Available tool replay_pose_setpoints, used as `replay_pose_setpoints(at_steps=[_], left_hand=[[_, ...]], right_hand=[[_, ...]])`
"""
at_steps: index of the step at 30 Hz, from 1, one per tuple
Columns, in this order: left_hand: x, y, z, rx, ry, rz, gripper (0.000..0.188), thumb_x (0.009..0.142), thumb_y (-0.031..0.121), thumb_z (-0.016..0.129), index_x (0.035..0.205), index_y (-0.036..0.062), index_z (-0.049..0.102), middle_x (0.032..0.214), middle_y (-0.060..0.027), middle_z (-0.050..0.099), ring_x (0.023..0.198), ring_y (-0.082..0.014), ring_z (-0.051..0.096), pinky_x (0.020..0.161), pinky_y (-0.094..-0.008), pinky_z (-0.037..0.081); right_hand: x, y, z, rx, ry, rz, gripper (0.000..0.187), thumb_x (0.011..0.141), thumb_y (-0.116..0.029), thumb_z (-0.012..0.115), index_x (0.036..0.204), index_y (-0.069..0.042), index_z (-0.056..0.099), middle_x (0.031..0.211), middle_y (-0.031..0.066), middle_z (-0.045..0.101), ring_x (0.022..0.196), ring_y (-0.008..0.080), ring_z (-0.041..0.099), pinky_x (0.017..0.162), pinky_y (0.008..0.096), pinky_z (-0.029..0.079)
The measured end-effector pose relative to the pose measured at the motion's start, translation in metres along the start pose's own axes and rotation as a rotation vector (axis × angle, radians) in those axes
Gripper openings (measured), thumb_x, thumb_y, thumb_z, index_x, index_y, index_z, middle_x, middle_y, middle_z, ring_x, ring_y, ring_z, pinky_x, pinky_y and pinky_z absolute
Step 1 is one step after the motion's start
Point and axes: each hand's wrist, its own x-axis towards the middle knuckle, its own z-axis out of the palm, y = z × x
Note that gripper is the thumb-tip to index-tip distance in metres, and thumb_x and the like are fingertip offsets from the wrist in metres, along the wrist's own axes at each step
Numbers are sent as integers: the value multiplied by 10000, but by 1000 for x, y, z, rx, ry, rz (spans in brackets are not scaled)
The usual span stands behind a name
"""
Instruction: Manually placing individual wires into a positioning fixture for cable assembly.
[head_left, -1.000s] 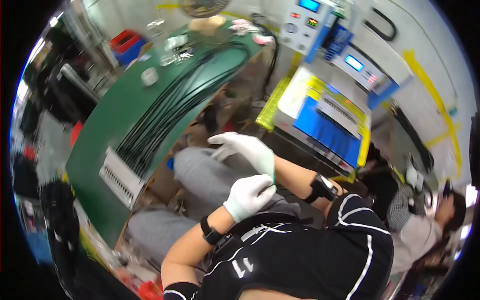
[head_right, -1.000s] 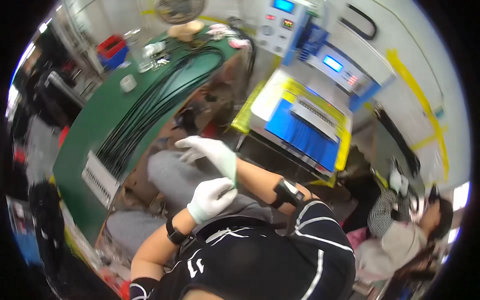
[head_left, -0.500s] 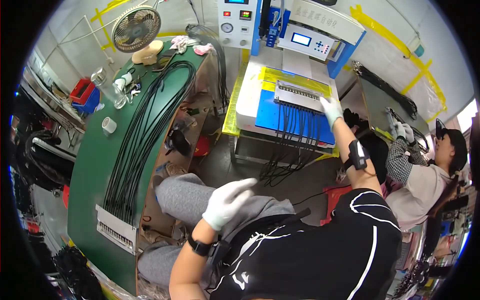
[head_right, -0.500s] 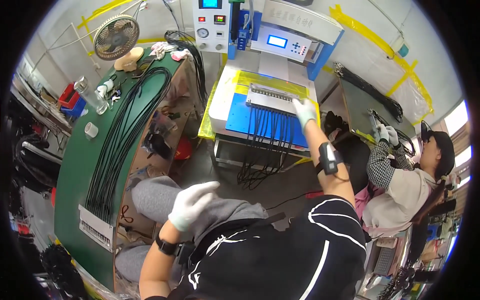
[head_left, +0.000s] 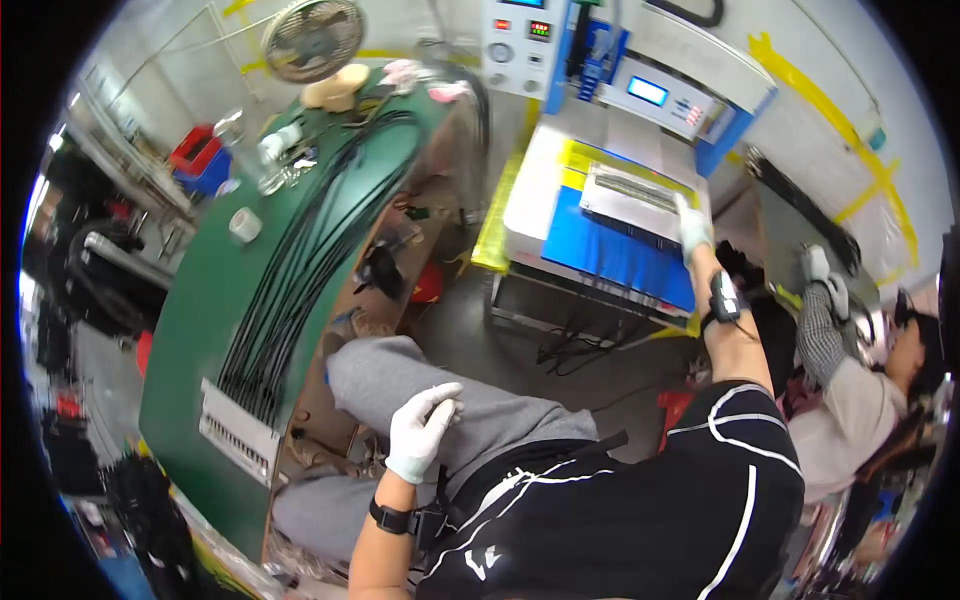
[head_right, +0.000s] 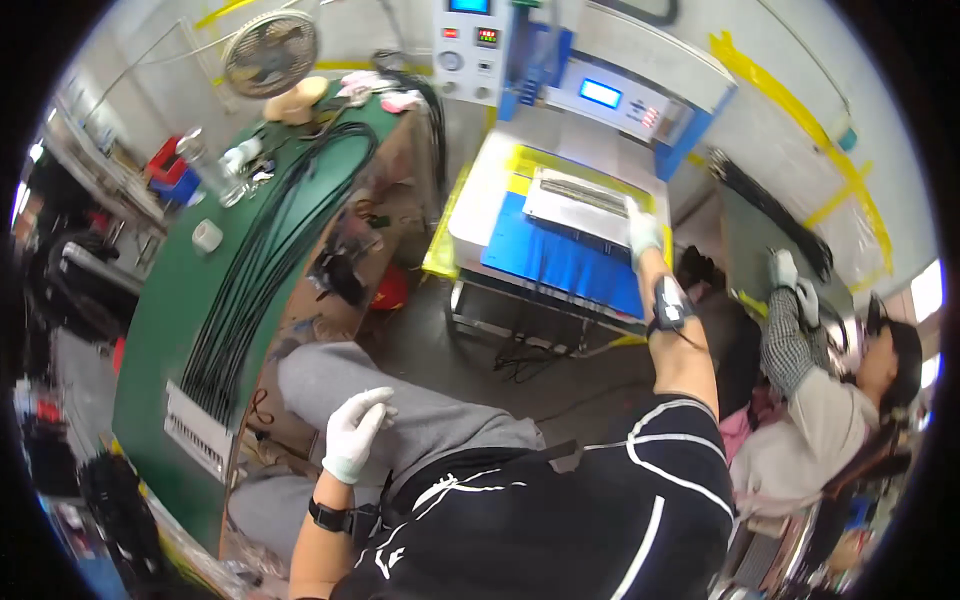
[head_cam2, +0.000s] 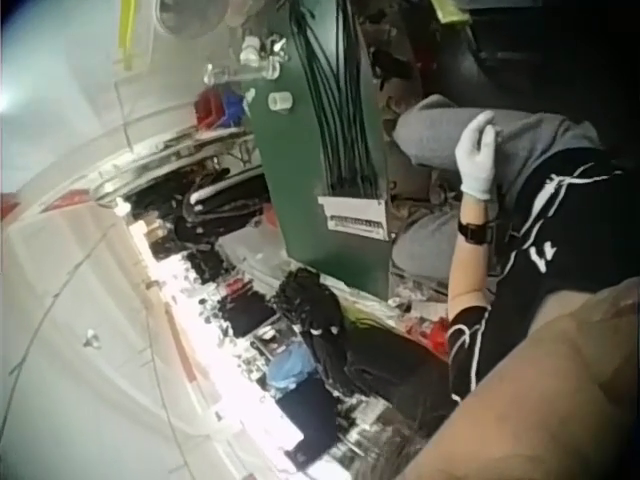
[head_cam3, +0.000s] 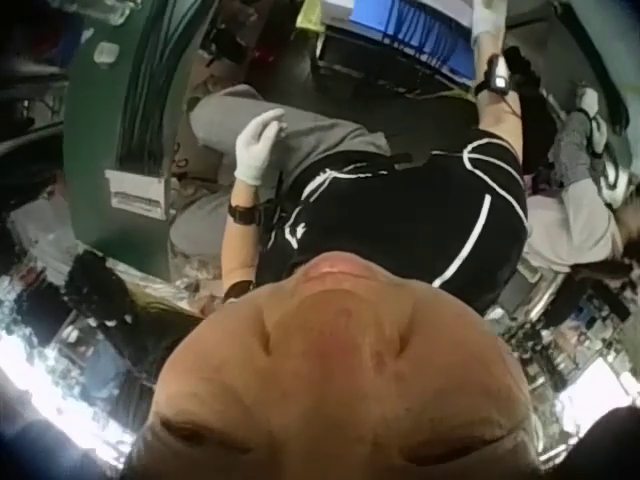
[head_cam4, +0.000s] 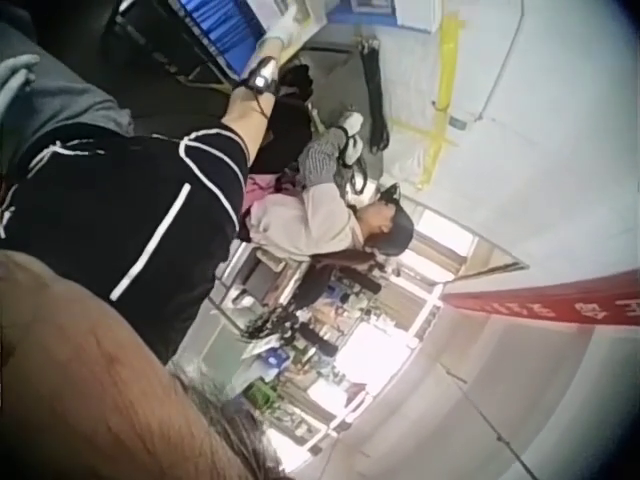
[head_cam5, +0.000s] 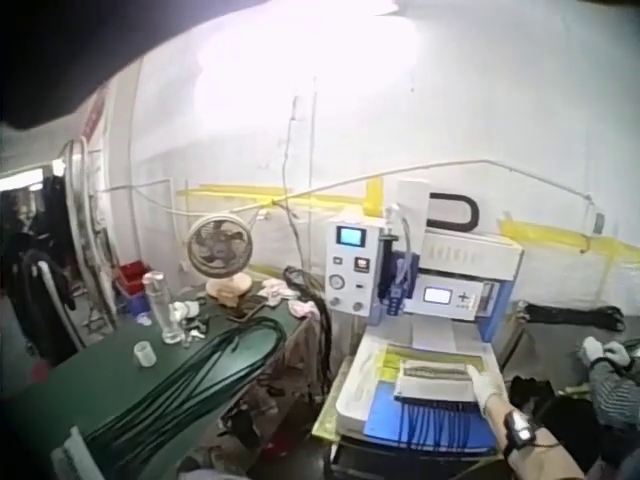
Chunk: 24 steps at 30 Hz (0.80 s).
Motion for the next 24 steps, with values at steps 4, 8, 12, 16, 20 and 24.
replay_pose_setpoints(at_steps=[4, 8, 12, 16, 20, 24], left_hand=[[-7, 10, -13, -42, 95, 42, 326, 982, 87, 600, 1287, -27, 603, 1147, -91, 676, 1040, -166, 641, 928, -297, 508], [-4, 23, -25, -173, 193, 196, 536, 956, 119, 651, 1441, -12, 466, 1424, -146, 538, 1307, -229, 514, 1111, -376, 399], [-6, 28, -36, -364, 329, 319, 607, 894, 120, 742, 1430, 5, 481, 1355, -153, 592, 1249, -239, 564, 1085, -363, 435], [-52, 29, -73, -580, 439, 187, 602, 884, 96, 746, 1420, 5, 490, 1343, -139, 603, 1220, -233, 588, 1050, -351, 470], [-119, 14, -113, -761, 666, 436, 532, 895, 64, 721, 1384, -7, 523, 1309, -114, 627, 1165, -228, 622, 1003, -335, 503], [-128, -7, -143, -800, 776, 394, 443, 906, 29, 691, 1328, -28, 570, 1250, -92, 661, 1128, -220, 640, 972, -340, 525]], right_hand=[[-34, -44, -28, 131, 190, -260, 547, 972, -480, 604, 1307, -49, 635, 1225, 124, 693, 1130, 206, 626, 998, 332, 444], [-111, -139, -43, 681, -146, -670, 346, 1011, -247, 613, 1220, 27, 644, 1116, 59, 674, 1047, 137, 592, 961, 293, 455], [-207, -240, 11, 812, -714, -902, 302, 1002, -176, 615, 1224, 27, 643, 1139, 47, 677, 1047, 124, 597, 946, 284, 467], [-357, -361, 77, 759, -1273, -883, 310, 974, -211, 609, 1178, 19, 642, 1079, 10, 665, 988, 114, 606, 910, 265, 476], [-460, -475, 142, 205, -1326, -1354, 365, 968, -283, 637, 1209, -10, 623, 1100, 65, 684, 1010, 157, 630, 921, 294, 487], [-542, -551, 244, 309, -1267, -1801, 567, 913, -459, 631, 1281, -29, 599, 1211, 204, 662, 1151, 349, 618, 996, 400, 472]])
